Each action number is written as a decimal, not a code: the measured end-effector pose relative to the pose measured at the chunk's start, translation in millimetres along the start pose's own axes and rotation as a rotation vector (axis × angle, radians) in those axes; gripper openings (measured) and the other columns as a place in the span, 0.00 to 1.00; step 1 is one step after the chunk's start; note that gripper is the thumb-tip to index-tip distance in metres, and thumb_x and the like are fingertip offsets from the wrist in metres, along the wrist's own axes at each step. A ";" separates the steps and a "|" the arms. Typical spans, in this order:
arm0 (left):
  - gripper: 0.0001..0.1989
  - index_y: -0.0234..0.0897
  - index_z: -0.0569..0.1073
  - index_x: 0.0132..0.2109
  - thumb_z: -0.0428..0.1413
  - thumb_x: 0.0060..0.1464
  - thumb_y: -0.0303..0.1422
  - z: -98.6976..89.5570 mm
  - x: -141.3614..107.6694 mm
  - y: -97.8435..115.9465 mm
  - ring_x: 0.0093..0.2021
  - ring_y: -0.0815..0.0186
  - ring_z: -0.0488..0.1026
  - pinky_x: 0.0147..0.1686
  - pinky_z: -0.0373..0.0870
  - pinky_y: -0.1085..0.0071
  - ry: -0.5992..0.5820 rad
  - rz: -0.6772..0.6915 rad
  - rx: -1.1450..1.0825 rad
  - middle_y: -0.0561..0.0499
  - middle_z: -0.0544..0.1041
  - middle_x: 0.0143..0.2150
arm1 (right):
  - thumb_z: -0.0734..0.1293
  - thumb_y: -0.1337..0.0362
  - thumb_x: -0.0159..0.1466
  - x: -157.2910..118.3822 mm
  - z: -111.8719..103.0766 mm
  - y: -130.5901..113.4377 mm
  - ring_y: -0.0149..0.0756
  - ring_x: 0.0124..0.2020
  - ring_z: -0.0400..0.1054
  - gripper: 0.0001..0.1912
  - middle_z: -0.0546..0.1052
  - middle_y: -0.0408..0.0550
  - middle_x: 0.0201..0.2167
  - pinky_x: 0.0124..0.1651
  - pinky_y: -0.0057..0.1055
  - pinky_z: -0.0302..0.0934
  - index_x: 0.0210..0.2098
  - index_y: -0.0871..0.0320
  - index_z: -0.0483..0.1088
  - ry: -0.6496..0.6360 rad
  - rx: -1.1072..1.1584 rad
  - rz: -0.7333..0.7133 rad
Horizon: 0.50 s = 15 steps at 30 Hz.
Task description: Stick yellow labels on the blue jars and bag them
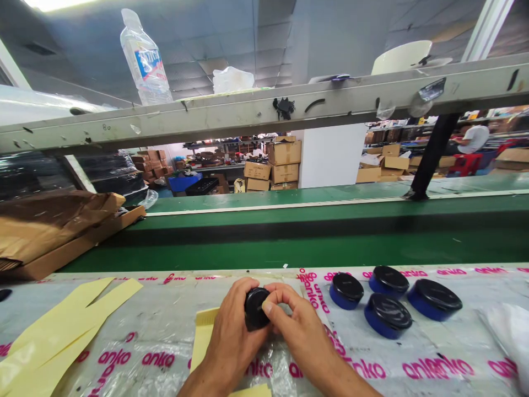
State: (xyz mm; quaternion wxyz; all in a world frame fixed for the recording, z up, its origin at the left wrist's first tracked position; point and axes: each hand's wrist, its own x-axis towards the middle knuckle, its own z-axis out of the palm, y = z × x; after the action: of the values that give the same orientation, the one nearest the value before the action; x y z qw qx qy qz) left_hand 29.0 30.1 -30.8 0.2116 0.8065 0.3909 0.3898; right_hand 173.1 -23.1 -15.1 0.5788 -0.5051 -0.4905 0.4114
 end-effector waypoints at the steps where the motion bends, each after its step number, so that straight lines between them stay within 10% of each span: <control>1: 0.23 0.44 0.65 0.53 0.62 0.52 0.32 -0.1 0.0 0.1 0.51 0.56 0.75 0.51 0.72 0.57 0.005 0.002 0.002 0.48 0.74 0.52 | 0.65 0.57 0.63 -0.2 0.0 0.3 0.47 0.50 0.68 0.12 0.76 0.50 0.49 0.52 0.37 0.56 0.26 0.55 0.69 -0.003 -0.002 -0.005; 15: 0.23 0.44 0.65 0.54 0.61 0.52 0.31 -1.2 0.5 0.2 0.53 0.56 0.74 0.52 0.72 0.56 -0.011 0.007 0.002 0.48 0.74 0.53 | 0.67 0.54 0.64 -1.3 0.2 5.6 0.46 0.48 0.70 0.13 0.78 0.51 0.47 0.44 0.33 0.63 0.28 0.55 0.71 0.021 0.006 -0.041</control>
State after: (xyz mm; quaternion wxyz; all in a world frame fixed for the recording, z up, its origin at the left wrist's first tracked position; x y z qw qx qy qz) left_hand 28.4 30.4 -29.7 0.2116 0.8102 0.3874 0.3857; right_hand 172.8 -23.4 -20.9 0.5937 -0.4977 -0.4932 0.3957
